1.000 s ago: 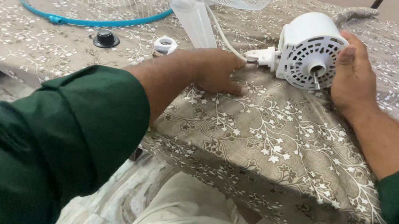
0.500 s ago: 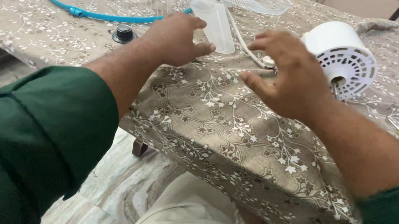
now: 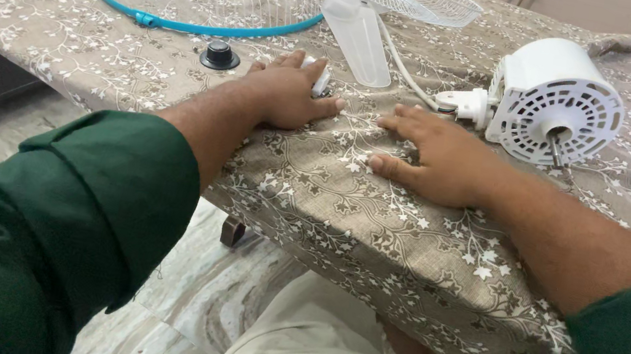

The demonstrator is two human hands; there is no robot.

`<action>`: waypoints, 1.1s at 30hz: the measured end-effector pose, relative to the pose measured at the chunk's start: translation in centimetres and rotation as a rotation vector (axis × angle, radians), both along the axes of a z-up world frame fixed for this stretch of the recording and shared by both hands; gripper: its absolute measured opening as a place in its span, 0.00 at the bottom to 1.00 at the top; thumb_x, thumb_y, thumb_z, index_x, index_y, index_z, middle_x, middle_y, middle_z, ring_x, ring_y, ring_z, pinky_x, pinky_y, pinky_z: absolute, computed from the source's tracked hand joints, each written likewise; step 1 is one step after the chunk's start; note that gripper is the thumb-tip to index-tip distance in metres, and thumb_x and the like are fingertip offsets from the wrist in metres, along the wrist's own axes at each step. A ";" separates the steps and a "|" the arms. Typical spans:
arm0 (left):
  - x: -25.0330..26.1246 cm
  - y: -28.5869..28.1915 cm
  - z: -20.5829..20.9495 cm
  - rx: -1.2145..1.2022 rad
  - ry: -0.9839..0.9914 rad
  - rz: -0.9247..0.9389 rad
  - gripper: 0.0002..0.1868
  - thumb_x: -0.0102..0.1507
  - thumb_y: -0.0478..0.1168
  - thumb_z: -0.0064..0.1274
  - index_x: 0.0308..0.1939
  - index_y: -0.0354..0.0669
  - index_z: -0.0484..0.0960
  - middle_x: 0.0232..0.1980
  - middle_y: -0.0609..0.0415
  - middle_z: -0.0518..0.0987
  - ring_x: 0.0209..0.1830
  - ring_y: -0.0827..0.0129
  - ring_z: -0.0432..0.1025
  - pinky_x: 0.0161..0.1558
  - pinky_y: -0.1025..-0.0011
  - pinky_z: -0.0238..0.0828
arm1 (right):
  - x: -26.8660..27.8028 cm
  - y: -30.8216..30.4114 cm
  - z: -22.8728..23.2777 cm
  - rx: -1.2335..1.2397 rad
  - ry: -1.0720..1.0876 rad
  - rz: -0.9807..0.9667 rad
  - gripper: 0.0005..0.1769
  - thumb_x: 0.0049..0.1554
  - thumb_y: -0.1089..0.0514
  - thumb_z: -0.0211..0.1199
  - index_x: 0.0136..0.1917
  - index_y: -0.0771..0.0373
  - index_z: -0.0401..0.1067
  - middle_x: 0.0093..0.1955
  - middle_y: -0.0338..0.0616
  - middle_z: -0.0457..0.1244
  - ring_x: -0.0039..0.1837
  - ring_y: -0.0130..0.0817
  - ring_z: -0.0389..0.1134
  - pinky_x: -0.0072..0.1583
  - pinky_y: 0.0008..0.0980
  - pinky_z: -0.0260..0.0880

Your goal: The person assembles an electric fan by hand on a table. They attach the motor housing to the fan base, align the rear grille, and secure it with a screwdriver. The fan blades and front grille remain disassembled on the table.

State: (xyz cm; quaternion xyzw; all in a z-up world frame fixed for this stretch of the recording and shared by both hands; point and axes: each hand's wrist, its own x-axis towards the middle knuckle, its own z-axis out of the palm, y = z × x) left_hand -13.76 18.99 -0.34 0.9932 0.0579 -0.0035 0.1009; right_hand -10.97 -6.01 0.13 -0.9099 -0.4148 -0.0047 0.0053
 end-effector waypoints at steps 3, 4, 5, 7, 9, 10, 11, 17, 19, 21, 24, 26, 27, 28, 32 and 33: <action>-0.1 -0.3 0.6 -0.038 -0.029 -0.005 0.48 0.65 0.70 0.40 0.81 0.53 0.44 0.84 0.42 0.34 0.83 0.44 0.32 0.76 0.43 0.29 | 0.2 -1.5 1.1 0.052 -0.067 0.002 0.39 0.57 0.31 0.57 0.75 0.50 0.61 0.83 0.45 0.46 0.81 0.45 0.46 0.76 0.52 0.47; 0.1 -0.5 0.8 -0.053 -0.043 -0.003 0.48 0.65 0.70 0.41 0.80 0.52 0.46 0.84 0.43 0.33 0.83 0.43 0.31 0.75 0.41 0.29 | 0.6 -2.1 1.8 0.090 -0.090 0.002 0.36 0.56 0.33 0.59 0.72 0.51 0.65 0.81 0.45 0.50 0.80 0.44 0.50 0.76 0.51 0.49; 0.3 -1.0 0.9 -0.033 -0.101 -0.011 0.47 0.65 0.69 0.44 0.79 0.49 0.50 0.83 0.40 0.38 0.82 0.42 0.35 0.75 0.41 0.33 | 1.0 -2.7 2.4 0.129 -0.114 0.001 0.33 0.56 0.35 0.60 0.70 0.51 0.69 0.80 0.45 0.53 0.79 0.44 0.54 0.76 0.50 0.52; 1.3 -2.2 1.1 0.006 -0.218 -0.024 0.45 0.65 0.67 0.50 0.76 0.44 0.59 0.80 0.34 0.48 0.81 0.40 0.43 0.74 0.41 0.41 | 1.7 -4.4 3.6 0.269 -0.155 0.002 0.30 0.56 0.35 0.62 0.67 0.50 0.73 0.77 0.44 0.60 0.77 0.41 0.60 0.77 0.48 0.58; 2.4 -3.7 1.0 -0.097 -0.293 -0.110 0.40 0.64 0.63 0.52 0.72 0.42 0.66 0.76 0.37 0.59 0.73 0.43 0.59 0.71 0.49 0.56 | 2.4 -6.0 4.5 0.298 -0.295 -0.059 0.30 0.56 0.35 0.64 0.67 0.49 0.74 0.76 0.42 0.62 0.78 0.41 0.60 0.79 0.50 0.58; 3.1 -4.6 0.9 -0.153 -0.328 -0.153 0.38 0.64 0.62 0.53 0.70 0.42 0.70 0.73 0.38 0.65 0.70 0.45 0.66 0.69 0.53 0.64 | 2.6 -6.7 4.8 0.255 -0.413 -0.120 0.31 0.56 0.34 0.67 0.68 0.48 0.73 0.76 0.42 0.61 0.79 0.43 0.57 0.79 0.53 0.55; 3.8 -5.7 0.9 -0.162 -0.362 -0.197 0.36 0.64 0.61 0.54 0.69 0.42 0.73 0.71 0.38 0.68 0.68 0.46 0.68 0.69 0.54 0.65 | 2.8 -7.3 4.9 0.210 -0.531 -0.180 0.33 0.56 0.34 0.69 0.70 0.47 0.72 0.77 0.42 0.60 0.81 0.44 0.55 0.80 0.57 0.51; 5.9 -10.6 1.2 -0.118 -0.255 -0.256 0.30 0.66 0.52 0.54 0.72 0.62 0.69 0.69 0.42 0.73 0.67 0.48 0.69 0.68 0.54 0.64 | 3.8 -9.2 3.4 0.147 -0.415 -0.576 0.52 0.42 0.32 0.79 0.76 0.38 0.64 0.81 0.50 0.46 0.80 0.59 0.40 0.70 0.63 0.52; 5.7 -11.5 0.8 -0.106 -0.252 -0.224 0.37 0.65 0.48 0.53 0.76 0.70 0.55 0.70 0.40 0.66 0.69 0.43 0.62 0.66 0.46 0.57 | 4.0 -10.3 2.8 0.278 -0.449 -0.531 0.57 0.39 0.33 0.81 0.77 0.44 0.63 0.78 0.54 0.47 0.77 0.59 0.43 0.72 0.58 0.52; 6.0 -11.9 0.7 -0.148 -0.241 -0.229 0.40 0.67 0.45 0.51 0.79 0.69 0.47 0.72 0.38 0.64 0.70 0.43 0.61 0.67 0.46 0.56 | 4.4 -11.7 2.3 0.368 -0.460 -0.516 0.59 0.39 0.34 0.82 0.77 0.50 0.62 0.76 0.56 0.47 0.76 0.59 0.44 0.73 0.55 0.51; 7.4 -12.0 0.3 -0.286 -0.244 -0.210 0.41 0.66 0.39 0.48 0.81 0.65 0.47 0.73 0.41 0.68 0.71 0.48 0.65 0.70 0.49 0.59 | 4.8 -12.7 1.6 0.451 -0.459 -0.480 0.56 0.42 0.36 0.83 0.77 0.54 0.62 0.74 0.57 0.48 0.75 0.57 0.45 0.73 0.53 0.52; 9.2 -12.4 0.2 -0.574 -0.232 -0.209 0.41 0.65 0.35 0.50 0.80 0.59 0.51 0.73 0.44 0.69 0.71 0.52 0.65 0.69 0.51 0.60 | 4.9 -13.0 1.1 0.512 -0.487 -0.415 0.53 0.45 0.40 0.82 0.78 0.55 0.64 0.75 0.56 0.49 0.75 0.55 0.47 0.74 0.51 0.54; 10.3 -12.9 0.1 -0.801 -0.216 -0.212 0.40 0.64 0.34 0.51 0.78 0.55 0.53 0.73 0.45 0.67 0.70 0.54 0.63 0.68 0.52 0.59 | 4.9 -13.1 0.9 0.524 -0.468 -0.448 0.53 0.45 0.40 0.82 0.77 0.55 0.64 0.75 0.56 0.50 0.75 0.54 0.48 0.74 0.50 0.55; 11.1 -13.0 0.3 -1.027 -0.205 -0.209 0.40 0.63 0.32 0.53 0.77 0.50 0.54 0.73 0.45 0.66 0.69 0.56 0.62 0.66 0.53 0.59 | 4.8 -13.0 0.9 0.538 -0.450 -0.474 0.53 0.45 0.40 0.82 0.77 0.54 0.64 0.74 0.55 0.50 0.75 0.53 0.48 0.73 0.50 0.55; 12.8 -13.0 0.6 -1.668 -0.152 -0.201 0.16 0.59 0.35 0.56 0.50 0.37 0.79 0.52 0.49 0.75 0.48 0.63 0.72 0.51 0.61 0.71 | 4.6 -13.0 0.9 0.581 -0.432 -0.484 0.50 0.47 0.41 0.82 0.76 0.54 0.65 0.73 0.54 0.51 0.74 0.53 0.48 0.72 0.49 0.56; 12.8 -12.8 0.7 -1.781 -0.116 -0.202 0.13 0.59 0.38 0.55 0.46 0.41 0.82 0.50 0.54 0.75 0.46 0.67 0.71 0.48 0.65 0.68 | 4.5 -13.2 0.7 0.582 -0.443 -0.469 0.50 0.47 0.42 0.82 0.76 0.55 0.65 0.73 0.54 0.51 0.74 0.53 0.49 0.72 0.49 0.56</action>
